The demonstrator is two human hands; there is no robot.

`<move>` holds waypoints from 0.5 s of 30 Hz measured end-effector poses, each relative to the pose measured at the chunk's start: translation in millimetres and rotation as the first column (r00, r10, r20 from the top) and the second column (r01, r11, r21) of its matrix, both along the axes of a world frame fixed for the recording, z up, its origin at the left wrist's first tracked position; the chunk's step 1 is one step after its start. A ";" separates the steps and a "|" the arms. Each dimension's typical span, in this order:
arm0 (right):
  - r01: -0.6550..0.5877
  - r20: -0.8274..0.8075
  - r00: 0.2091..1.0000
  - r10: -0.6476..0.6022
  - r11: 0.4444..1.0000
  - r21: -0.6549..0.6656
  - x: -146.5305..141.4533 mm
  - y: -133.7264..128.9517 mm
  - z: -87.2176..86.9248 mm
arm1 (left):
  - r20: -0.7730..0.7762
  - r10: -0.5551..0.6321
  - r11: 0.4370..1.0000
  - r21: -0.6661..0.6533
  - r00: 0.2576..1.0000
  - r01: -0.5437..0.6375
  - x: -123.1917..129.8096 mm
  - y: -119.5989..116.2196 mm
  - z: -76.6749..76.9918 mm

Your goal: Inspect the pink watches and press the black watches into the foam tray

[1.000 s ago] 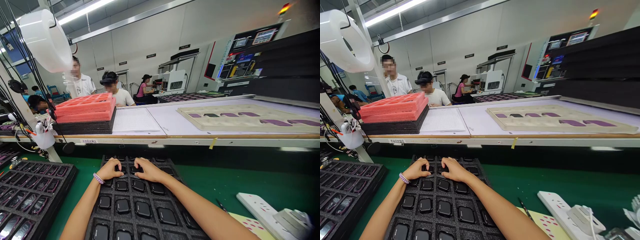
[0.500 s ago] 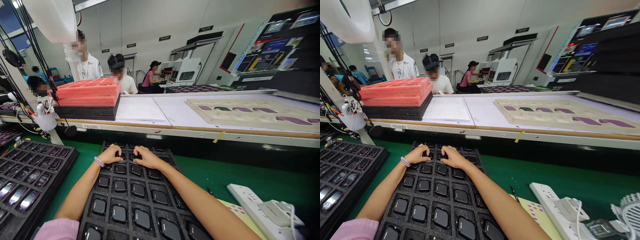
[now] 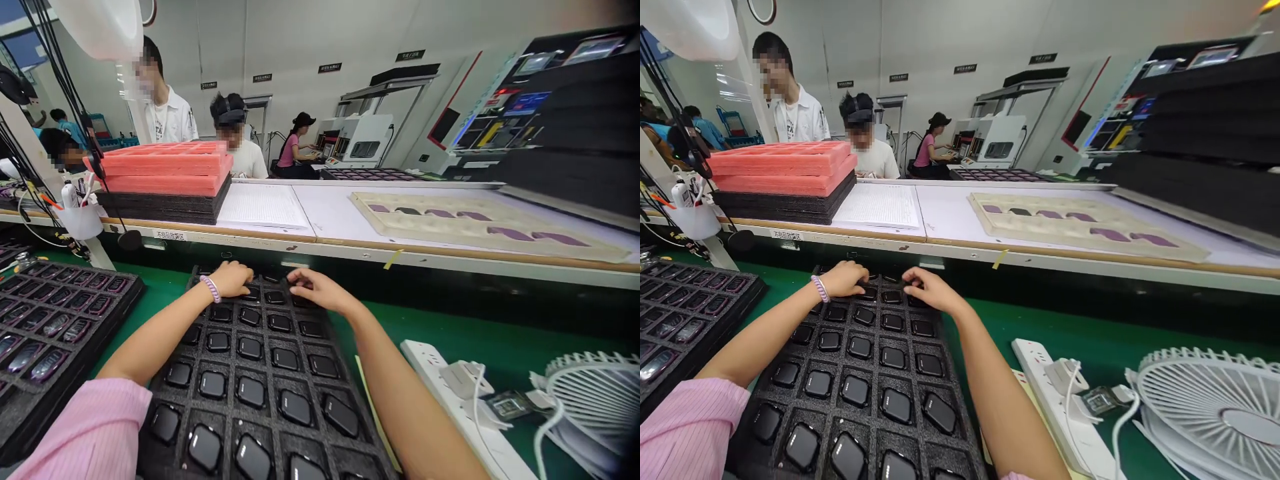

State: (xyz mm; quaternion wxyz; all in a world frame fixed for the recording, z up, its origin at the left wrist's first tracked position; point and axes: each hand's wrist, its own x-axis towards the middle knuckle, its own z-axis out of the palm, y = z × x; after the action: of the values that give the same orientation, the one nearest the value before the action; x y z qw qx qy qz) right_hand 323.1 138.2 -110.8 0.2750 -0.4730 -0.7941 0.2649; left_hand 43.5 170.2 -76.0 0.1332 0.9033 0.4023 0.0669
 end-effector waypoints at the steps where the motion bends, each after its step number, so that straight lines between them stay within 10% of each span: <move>1: 0.005 0.016 1.000 -0.005 1.000 -0.020 11.7 -3.9 -2.7 | 0.014 -0.029 1.000 -0.005 0.999 0.029 14.9 -2.3 -2.6; 6: 0.055 0.094 0.994 -0.052 0.998 -0.030 33.9 -17.3 -25.0 | 0.092 -0.034 0.999 -0.019 0.995 0.036 69.5 -14.8 -28.7; 15: 0.037 0.048 0.998 -0.036 0.999 -0.013 37.3 -11.1 -41.2 | 0.188 0.129 0.991 -0.041 0.974 -0.124 72.8 -15.2 -49.0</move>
State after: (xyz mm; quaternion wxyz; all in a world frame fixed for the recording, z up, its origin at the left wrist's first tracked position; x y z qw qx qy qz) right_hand 360.4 127.1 -152.0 0.2573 -0.4956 -0.7897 0.2541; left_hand 116.3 155.0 -125.0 0.1796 0.8632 0.4454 0.1557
